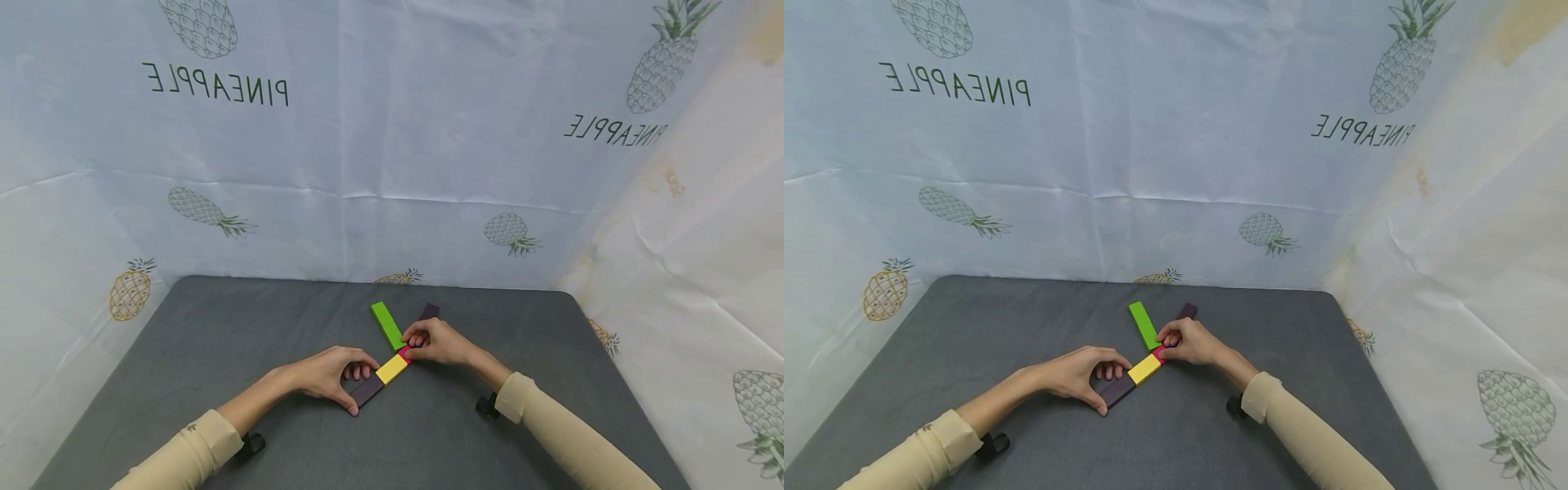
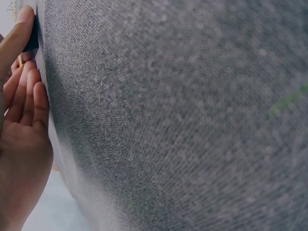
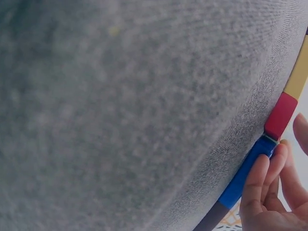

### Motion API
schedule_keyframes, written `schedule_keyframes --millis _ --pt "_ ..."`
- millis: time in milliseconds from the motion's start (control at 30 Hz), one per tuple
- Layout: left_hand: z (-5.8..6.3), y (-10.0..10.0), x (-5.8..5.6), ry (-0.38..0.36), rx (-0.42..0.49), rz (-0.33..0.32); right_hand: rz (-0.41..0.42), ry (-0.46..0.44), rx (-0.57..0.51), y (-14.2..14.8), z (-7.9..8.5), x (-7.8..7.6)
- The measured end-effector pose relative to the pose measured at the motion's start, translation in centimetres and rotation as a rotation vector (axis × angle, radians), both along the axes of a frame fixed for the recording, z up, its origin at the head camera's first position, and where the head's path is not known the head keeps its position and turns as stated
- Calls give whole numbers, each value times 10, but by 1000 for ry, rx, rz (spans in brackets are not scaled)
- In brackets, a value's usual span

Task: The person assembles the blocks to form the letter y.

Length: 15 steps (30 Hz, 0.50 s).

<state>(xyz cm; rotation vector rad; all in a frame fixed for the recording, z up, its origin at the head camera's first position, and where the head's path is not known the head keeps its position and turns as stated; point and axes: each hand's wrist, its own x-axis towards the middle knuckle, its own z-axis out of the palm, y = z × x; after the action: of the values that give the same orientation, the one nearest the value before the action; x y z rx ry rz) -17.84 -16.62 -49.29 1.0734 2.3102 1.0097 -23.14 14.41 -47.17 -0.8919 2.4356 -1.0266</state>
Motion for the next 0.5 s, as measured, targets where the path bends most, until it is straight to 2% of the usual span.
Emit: schedule_keyframes --millis 233,500 --pt "0 -1 -2 0 -11 -3 14 4 22 -1 1 -2" --pt "-1 0 -1 9 -6 2 46 63 47 -1 4 0"
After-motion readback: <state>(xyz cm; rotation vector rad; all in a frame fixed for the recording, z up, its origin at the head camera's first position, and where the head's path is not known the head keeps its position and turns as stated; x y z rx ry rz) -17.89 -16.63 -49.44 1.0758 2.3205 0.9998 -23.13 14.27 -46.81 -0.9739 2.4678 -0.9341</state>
